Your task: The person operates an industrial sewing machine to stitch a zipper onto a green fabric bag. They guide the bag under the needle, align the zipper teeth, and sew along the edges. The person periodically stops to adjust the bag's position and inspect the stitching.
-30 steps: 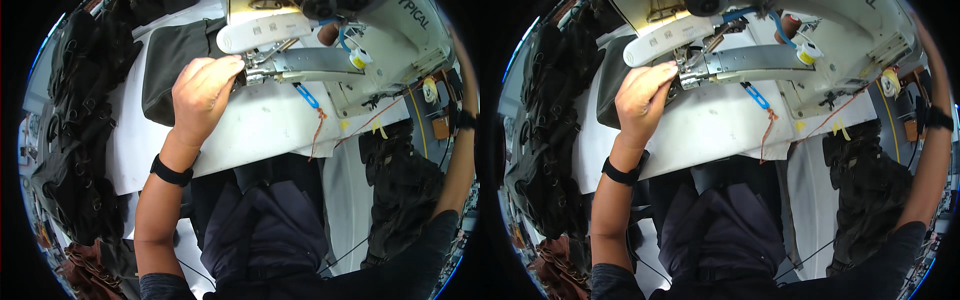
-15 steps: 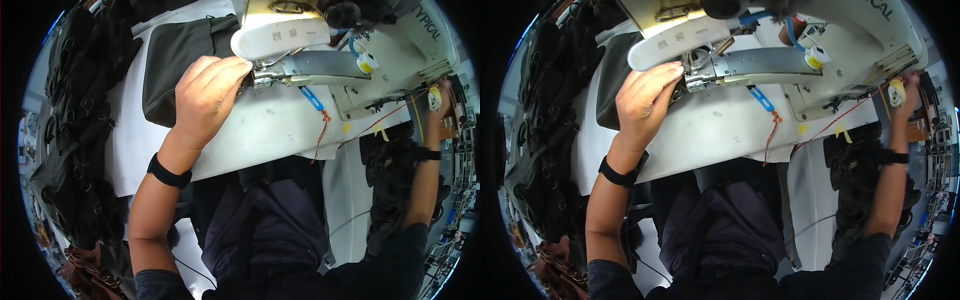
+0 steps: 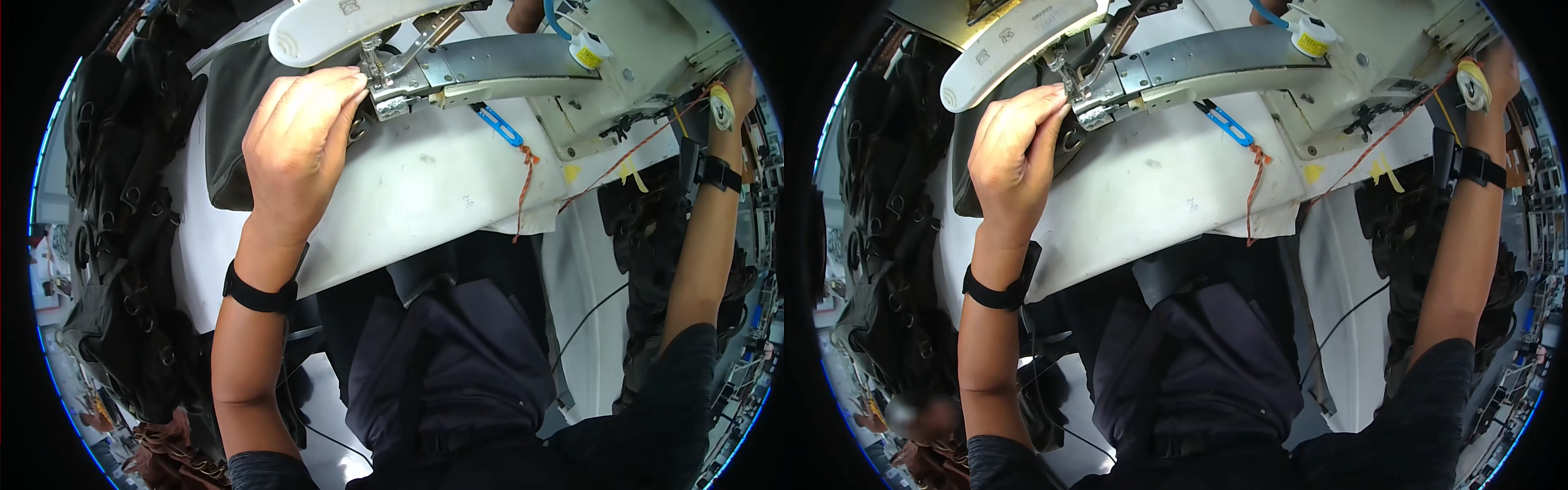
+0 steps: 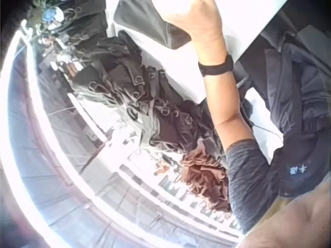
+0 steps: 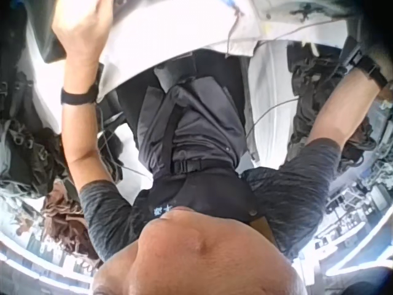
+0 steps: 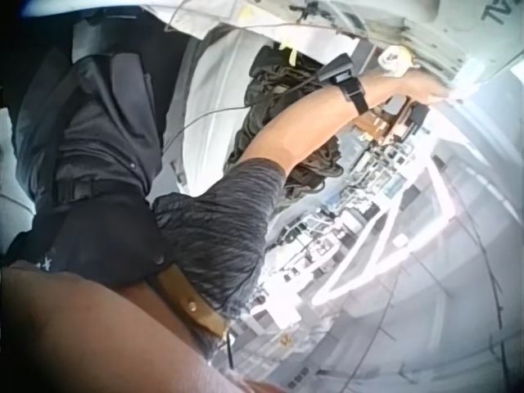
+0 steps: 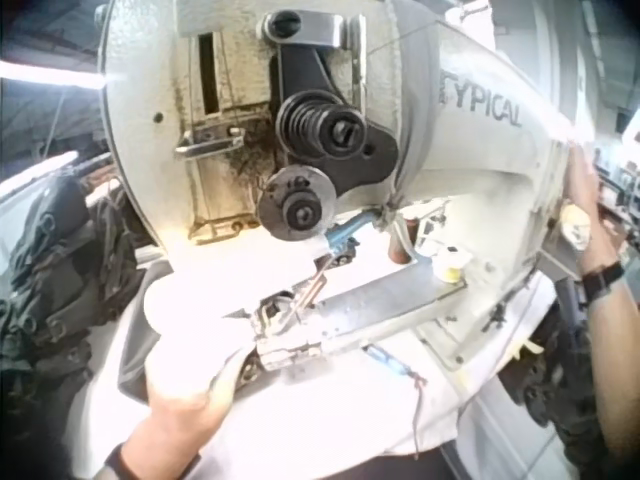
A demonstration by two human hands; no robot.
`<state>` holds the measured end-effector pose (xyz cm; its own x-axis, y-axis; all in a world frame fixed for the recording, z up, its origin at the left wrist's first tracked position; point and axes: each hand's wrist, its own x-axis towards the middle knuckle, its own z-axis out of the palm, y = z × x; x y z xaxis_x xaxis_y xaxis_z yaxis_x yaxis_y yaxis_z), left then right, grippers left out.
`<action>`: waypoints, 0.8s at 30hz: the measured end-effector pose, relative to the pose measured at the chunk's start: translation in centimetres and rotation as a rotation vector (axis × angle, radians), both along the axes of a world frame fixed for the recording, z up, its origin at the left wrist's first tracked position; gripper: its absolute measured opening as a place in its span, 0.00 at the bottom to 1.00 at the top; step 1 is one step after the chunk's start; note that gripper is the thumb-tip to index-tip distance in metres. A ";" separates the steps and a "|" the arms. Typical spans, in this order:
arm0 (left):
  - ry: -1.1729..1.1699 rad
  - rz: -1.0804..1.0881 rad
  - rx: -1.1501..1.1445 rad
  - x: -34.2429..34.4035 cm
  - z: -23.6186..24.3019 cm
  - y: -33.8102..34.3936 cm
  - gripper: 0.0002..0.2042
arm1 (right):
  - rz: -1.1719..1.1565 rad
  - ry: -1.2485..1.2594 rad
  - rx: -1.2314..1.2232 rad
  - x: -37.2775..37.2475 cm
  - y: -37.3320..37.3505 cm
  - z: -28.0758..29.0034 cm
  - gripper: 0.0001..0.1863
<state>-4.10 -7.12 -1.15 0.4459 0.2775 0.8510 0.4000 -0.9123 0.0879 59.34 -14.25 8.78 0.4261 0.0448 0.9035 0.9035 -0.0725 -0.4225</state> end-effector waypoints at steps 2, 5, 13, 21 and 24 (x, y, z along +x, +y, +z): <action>0.006 0.000 0.023 -0.2 -0.1 0.2 0.11 | 0.034 0.163 0.054 0.3 0.4 -0.8 0.24; -0.015 0.003 0.016 -0.2 -0.2 0.0 0.11 | -0.065 0.132 -0.041 0.2 -0.3 -2.3 0.21; 0.037 0.007 0.004 -0.2 0.2 -0.3 0.10 | -0.246 -0.144 -0.229 1.3 -1.6 -1.2 0.20; 0.030 -0.019 0.048 0.0 0.3 -0.1 0.11 | -0.007 0.143 -0.072 -3.5 -1.2 -3.7 0.23; 0.034 0.012 0.007 -0.4 0.2 -0.2 0.10 | 0.298 0.595 0.180 -7.8 -0.1 -2.7 0.33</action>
